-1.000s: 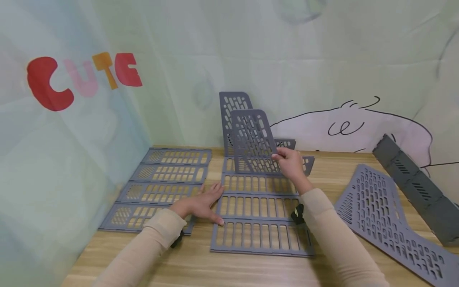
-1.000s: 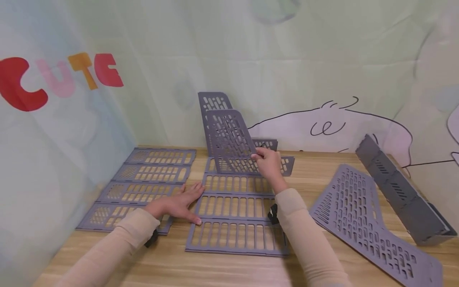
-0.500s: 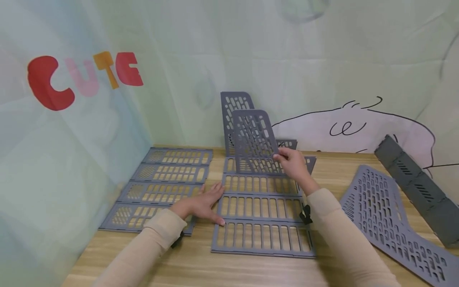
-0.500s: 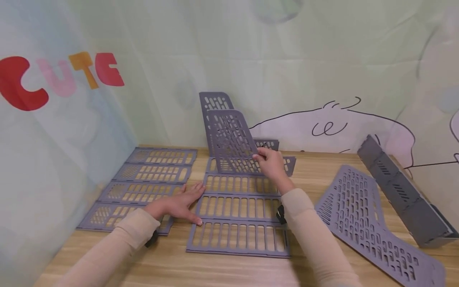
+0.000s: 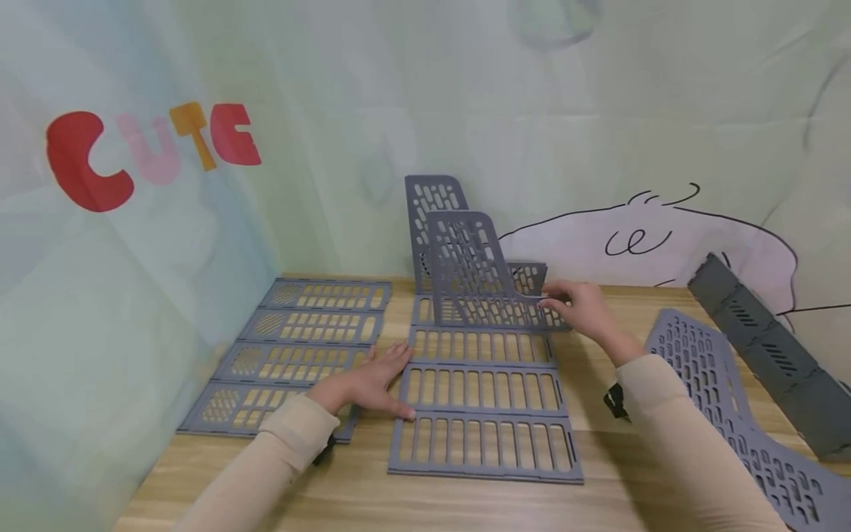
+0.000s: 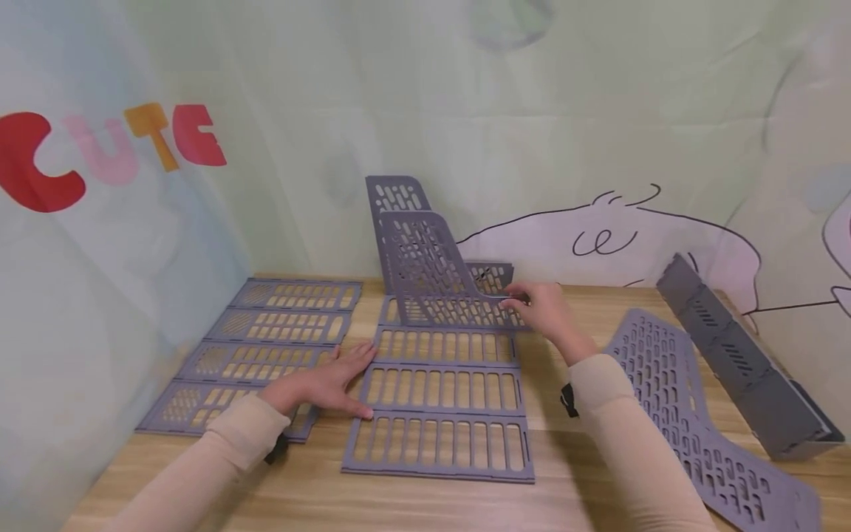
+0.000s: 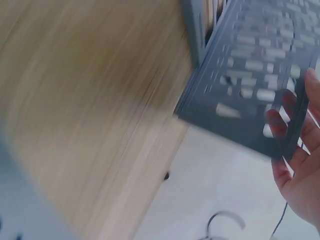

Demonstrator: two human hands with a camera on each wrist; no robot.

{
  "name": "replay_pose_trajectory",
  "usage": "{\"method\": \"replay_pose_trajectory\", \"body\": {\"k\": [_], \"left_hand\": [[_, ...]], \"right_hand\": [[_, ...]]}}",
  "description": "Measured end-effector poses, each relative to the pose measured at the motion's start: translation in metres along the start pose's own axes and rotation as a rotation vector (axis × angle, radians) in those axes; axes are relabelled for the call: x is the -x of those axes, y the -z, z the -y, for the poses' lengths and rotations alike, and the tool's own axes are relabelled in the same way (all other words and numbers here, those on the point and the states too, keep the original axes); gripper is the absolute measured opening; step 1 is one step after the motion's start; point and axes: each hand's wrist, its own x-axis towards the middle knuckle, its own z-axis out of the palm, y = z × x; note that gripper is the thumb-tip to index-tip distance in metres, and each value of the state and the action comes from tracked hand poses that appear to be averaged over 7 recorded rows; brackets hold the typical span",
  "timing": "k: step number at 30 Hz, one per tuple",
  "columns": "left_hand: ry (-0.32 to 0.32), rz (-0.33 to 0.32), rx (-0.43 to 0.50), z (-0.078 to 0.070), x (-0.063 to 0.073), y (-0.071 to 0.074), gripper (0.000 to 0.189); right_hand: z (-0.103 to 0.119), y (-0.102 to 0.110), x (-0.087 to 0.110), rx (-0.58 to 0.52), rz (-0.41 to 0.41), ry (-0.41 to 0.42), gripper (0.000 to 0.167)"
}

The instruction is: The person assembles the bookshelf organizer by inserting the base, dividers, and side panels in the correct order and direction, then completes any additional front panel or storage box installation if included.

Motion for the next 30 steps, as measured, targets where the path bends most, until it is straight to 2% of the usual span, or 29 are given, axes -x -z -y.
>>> {"method": "replay_pose_trajectory", "body": {"k": [4,7,11,13,16,21,30], "left_hand": [[0.014,-0.046,-0.014,0.003,-0.003,0.003,0.103],[0.023,-0.068,-0.041,0.005,-0.008,0.007,0.102],[0.013,-0.04,-0.043,0.008,-0.014,0.011,0.102],[0.006,-0.016,-0.03,0.007,-0.016,0.013,0.102],[-0.002,0.012,0.004,0.006,-0.018,0.014,0.103],[-0.006,0.016,0.041,0.005,-0.019,0.015,0.103],[-0.005,0.041,0.054,0.007,-0.019,0.014,0.103]], "right_hand": [[-0.014,0.011,0.003,-0.132,0.036,-0.114,0.034],[-0.023,0.011,0.003,-0.245,0.061,-0.206,0.042],[-0.031,0.004,0.006,-0.383,0.088,-0.329,0.049],[-0.034,0.001,0.008,-0.434,0.093,-0.366,0.049],[-0.035,-0.002,0.009,-0.471,0.092,-0.383,0.048],[-0.034,-0.004,0.008,-0.476,0.071,-0.404,0.047],[-0.03,-0.012,0.006,-0.531,0.009,-0.46,0.044]]}}
